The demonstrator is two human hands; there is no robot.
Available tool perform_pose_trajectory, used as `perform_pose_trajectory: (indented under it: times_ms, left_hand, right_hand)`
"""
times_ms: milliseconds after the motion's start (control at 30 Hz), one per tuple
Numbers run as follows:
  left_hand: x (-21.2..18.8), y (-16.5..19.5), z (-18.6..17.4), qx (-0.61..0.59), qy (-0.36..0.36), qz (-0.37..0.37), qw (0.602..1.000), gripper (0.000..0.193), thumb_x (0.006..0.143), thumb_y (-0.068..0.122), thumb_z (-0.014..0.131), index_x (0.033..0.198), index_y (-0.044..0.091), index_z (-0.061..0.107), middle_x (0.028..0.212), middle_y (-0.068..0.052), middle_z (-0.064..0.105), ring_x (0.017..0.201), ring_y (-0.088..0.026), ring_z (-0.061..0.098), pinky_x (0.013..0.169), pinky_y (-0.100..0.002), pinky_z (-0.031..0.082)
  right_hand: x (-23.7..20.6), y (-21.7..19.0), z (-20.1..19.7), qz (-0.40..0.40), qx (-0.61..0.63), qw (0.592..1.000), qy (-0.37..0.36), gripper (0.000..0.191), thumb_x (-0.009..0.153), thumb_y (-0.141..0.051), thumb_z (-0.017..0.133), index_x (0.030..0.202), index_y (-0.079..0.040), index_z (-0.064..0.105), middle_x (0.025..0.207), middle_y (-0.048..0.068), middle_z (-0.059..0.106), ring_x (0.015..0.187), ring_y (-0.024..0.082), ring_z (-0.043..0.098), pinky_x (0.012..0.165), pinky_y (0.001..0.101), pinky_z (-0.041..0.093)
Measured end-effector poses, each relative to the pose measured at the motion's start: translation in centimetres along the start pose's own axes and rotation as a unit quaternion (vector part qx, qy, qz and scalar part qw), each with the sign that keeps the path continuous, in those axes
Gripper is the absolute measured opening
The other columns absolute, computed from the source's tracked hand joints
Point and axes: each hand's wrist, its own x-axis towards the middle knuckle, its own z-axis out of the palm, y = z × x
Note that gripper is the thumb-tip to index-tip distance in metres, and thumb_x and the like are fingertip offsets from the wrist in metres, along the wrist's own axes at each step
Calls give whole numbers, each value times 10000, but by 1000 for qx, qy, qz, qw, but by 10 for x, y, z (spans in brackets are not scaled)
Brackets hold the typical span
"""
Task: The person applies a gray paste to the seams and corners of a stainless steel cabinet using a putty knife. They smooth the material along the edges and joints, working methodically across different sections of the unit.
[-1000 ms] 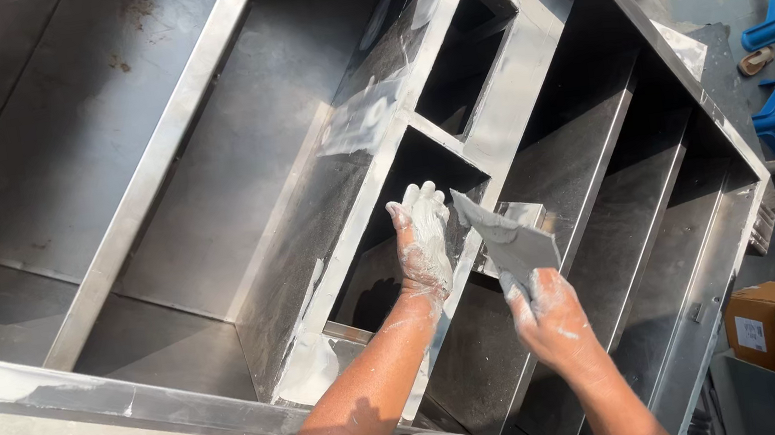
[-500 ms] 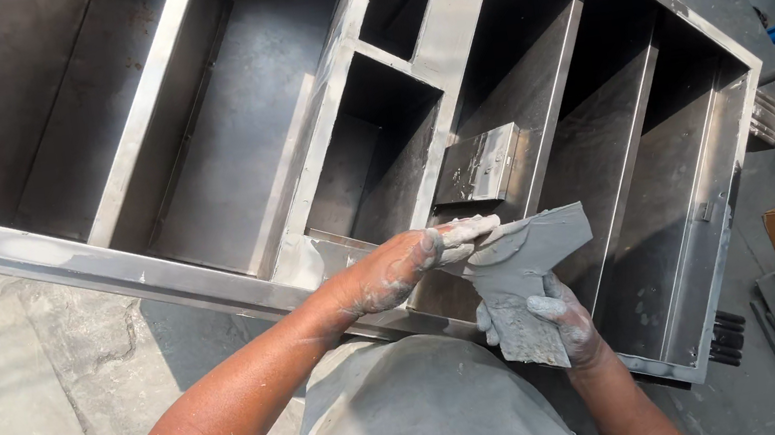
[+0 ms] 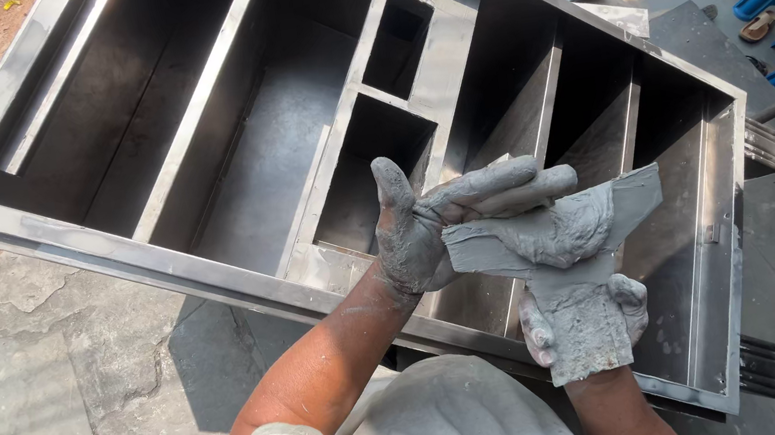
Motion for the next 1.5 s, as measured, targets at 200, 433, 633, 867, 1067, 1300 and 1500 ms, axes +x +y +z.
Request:
perform_pose_trajectory:
  times_ms: [200, 433, 633, 867, 1067, 1300, 1500]
  left_hand:
    - [-71, 17, -50, 171, 324, -45, 929, 776, 909, 312, 632, 1561, -36, 392, 1520, -267, 511, 1245, -316, 543, 1129, -638, 288]
    - [-40, 43, -57, -1, 225, 114, 968, 791, 890, 154, 719, 1564, 1, 334, 1572, -183, 471, 1479, -308, 445, 1284, -437, 340]
    - [-3, 81, -69, -275, 177, 44, 944, 871, 1076, 631, 493, 1668, 23, 296, 1640, -196, 379, 1505, -313, 383, 1306, -446, 260]
    - [26, 99, -117, -195, 258, 33, 946, 1030, 959, 709, 500, 1631, 17, 143, 1693, -226, 201, 1571, -356, 220, 1295, -453, 220]
    - [29, 110, -189, 110, 221, 66, 967, 1166, 915, 846, 413, 1677, 28, 82, 1760, -190, 109, 1639, -290, 120, 1350, -436, 101]
    - [-22, 30, -249, 244, 345, -9, 906, 1116, 921, 843, 314, 1670, 45, 103, 1753, -149, 154, 1632, -274, 127, 1342, -446, 74]
    - [-99, 27, -252, 174, 501, 31, 847, 1091, 923, 826, 244, 1647, 14, 157, 1727, -171, 220, 1616, -311, 181, 1322, -440, 107]
  right_hand:
    - [8, -9, -21, 2, -73, 992, 105, 666, 979, -352, 613, 1475, 62, 452, 1292, 292, 552, 1021, 424, 577, 804, 502, 579]
    - [136, -27, 60, -239, -880, 345, -221, 469, 690, -184, 782, 1129, -152, 620, 1333, 270, 515, 1101, 364, 578, 890, 397, 542]
    - [221, 1, 45, -204, -945, 105, -232, 591, 609, -195, 854, 1152, -24, 695, 1286, 181, 629, 917, 320, 609, 783, 435, 554]
    - [188, 1, -33, -85, -927, 276, -241, 707, 553, -281, 863, 1212, -95, 687, 1309, 99, 627, 1013, 325, 615, 841, 436, 528]
    - [154, -8, -97, -57, -925, 374, -41, 669, 643, -134, 740, 1297, -64, 618, 1446, 194, 513, 1187, 406, 603, 950, 466, 533]
    - [134, -34, -146, 381, -501, 772, 91, 640, 909, -226, 671, 1488, 16, 544, 1171, 216, 639, 894, 197, 673, 763, 313, 561]
    - [211, -101, -218, 132, -851, 488, -140, 693, 743, -148, 670, 1429, -125, 574, 1551, 134, 501, 1305, 401, 552, 1090, 493, 476]
